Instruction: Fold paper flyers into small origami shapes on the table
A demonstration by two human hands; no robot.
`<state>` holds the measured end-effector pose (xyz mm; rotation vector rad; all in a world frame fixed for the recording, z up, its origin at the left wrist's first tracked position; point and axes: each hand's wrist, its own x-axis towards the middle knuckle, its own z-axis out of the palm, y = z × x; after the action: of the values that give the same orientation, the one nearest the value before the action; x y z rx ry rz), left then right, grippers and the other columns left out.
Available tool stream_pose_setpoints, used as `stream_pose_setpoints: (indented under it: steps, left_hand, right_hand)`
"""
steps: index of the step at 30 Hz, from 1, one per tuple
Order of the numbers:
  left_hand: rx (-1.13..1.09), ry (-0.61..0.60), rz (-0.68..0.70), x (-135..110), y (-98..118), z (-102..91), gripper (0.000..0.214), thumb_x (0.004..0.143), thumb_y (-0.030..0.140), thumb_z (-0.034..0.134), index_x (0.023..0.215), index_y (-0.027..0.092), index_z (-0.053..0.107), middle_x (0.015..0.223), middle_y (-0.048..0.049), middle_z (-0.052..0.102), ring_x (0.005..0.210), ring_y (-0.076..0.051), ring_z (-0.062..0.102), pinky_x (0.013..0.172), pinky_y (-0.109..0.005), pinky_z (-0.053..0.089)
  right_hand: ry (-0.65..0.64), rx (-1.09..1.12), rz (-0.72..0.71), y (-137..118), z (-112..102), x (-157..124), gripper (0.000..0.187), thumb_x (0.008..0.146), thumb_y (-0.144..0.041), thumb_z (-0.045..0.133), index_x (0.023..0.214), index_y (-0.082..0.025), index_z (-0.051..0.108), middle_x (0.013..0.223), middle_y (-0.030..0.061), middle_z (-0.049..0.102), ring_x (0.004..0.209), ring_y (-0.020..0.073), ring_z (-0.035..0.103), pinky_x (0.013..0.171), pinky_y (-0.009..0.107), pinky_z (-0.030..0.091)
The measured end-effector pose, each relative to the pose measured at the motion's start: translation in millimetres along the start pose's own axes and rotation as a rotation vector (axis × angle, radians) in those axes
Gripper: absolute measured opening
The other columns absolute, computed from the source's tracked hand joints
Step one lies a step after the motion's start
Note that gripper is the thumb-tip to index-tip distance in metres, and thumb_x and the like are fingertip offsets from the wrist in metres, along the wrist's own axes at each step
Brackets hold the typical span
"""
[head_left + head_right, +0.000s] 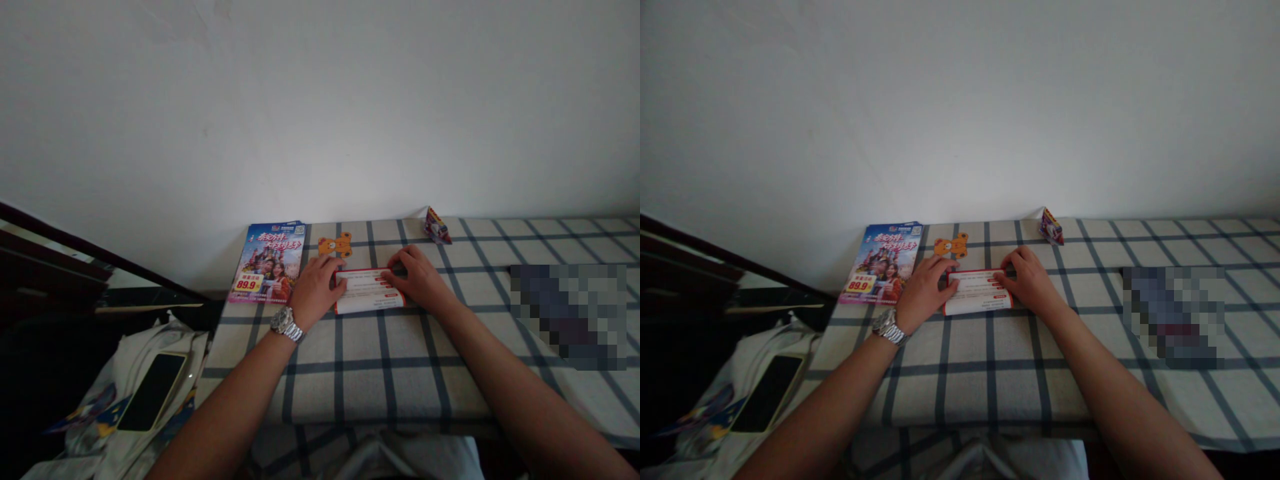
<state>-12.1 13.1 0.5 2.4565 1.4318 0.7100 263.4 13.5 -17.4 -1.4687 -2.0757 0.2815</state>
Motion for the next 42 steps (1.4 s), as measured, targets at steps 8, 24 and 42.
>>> stream_pose_setpoints:
  steps: [8,24,42]
  left_hand:
    - [0.004,-0.001,0.001,0.1,0.1,0.3,0.027,0.093,0.020,0.069,0.119,0.022,0.065,0.117,-0.0058,0.066,0.112,-0.028,0.059,0.102,-0.045,0.052]
    - [0.006,-0.005,-0.013,0.4,-0.1,1.0,0.027,0.093,0.022,0.070,0.119,0.023,0.066,0.118,-0.0058,0.065,0.112,-0.028,0.059,0.101,-0.045,0.052]
    - [0.025,0.004,-0.029,0.0,-0.7,1.0,0.031,0.092,0.024,0.072,0.122,0.023,0.066,0.117,-0.0065,0.065,0.110,-0.030,0.057,0.099,-0.047,0.051]
  right_hand:
    - [-0.007,0.000,0.020,1.0,0.3,-0.1,0.015,0.091,-0.033,0.072,0.096,-0.021,0.065,0.103,0.0075,0.059,0.094,0.0254,0.063,0.090,0.042,0.055]
    - [-0.017,-0.002,0.041,-1.0,-0.7,0.9,0.013,0.090,-0.030,0.074,0.095,-0.021,0.065,0.103,0.0076,0.059,0.096,0.0256,0.063,0.092,0.042,0.054]
    - [0.000,0.007,0.008,5.6,1.9,0.9,0.014,0.090,-0.032,0.073,0.095,-0.021,0.065,0.102,0.0074,0.059,0.092,0.0247,0.064,0.087,0.041,0.056]
